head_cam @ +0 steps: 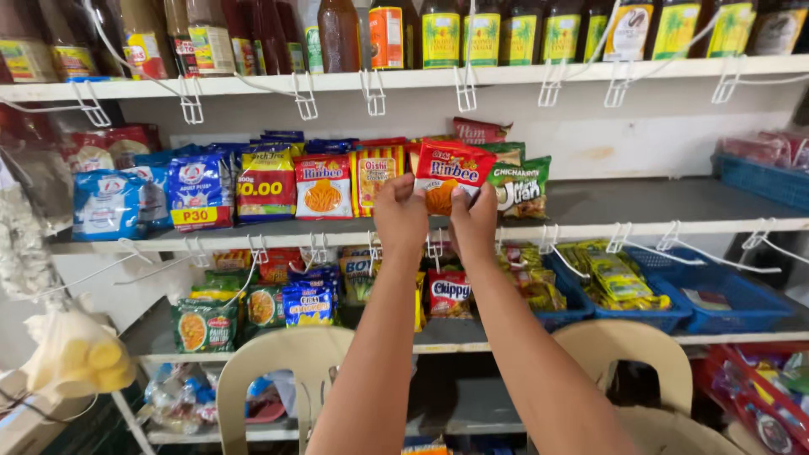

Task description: The person unpacks various snack items from a cardboard box and places them onto wire shelves in a small store. They handle multiple packets of chips and crackers, arranging them on hooks and in baskets on the shelves.

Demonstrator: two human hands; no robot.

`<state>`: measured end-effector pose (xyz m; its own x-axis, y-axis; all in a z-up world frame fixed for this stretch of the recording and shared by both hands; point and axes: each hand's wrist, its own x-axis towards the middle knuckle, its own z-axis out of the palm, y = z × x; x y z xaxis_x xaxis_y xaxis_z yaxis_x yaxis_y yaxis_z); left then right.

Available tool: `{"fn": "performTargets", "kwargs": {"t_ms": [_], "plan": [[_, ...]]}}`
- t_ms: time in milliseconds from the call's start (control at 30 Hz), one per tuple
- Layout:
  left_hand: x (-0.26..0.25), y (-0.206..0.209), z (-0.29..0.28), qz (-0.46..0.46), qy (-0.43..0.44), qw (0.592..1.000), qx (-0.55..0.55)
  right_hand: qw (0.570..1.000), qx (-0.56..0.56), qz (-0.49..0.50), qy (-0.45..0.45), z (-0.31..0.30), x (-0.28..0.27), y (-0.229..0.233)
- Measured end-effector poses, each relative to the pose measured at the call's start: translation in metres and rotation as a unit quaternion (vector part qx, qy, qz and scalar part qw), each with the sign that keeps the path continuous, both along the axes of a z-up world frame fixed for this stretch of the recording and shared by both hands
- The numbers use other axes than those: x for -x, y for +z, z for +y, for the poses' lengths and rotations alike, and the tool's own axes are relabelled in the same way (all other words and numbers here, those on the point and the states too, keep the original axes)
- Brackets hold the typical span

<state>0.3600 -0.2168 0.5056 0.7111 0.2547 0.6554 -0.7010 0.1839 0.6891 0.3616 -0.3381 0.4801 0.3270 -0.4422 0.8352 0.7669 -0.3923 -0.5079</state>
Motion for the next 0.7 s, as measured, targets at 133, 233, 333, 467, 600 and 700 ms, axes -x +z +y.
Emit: {"fn": "performTargets", "kwargs": {"t_ms": [133,233,333,467,600,700], "plan": [[-0.063,-0.019,-0.015,-0.028,0.06,0.997,-0.026,0.987,0.066,0.054,-0.137,-0.007,-0.029,0.001],[-0.093,-0.022,-0.024,0.013,0.141,0.985,-0.096,0.972,0.082,0.076,-0.205,-0.001,-0.034,0.012],[-0.104,-0.036,-0.028,0.003,0.187,0.964,-0.19,0.955,0.123,0.125,-0.239,0.003,-0.03,0.002],[-0.109,-0.043,-0.019,0.03,0.164,0.957,-0.237,0.92,0.204,0.153,-0.296,-0.001,-0.042,-0.009],[-0.1,-0.034,-0.019,0.056,0.187,0.926,-0.323,0.936,0.221,0.155,-0.228,-0.02,-0.048,-0.011],[-0.088,-0.028,-0.018,0.06,0.213,0.912,-0.346,0.944,0.228,0.156,-0.181,-0.024,-0.046,-0.009]]}}
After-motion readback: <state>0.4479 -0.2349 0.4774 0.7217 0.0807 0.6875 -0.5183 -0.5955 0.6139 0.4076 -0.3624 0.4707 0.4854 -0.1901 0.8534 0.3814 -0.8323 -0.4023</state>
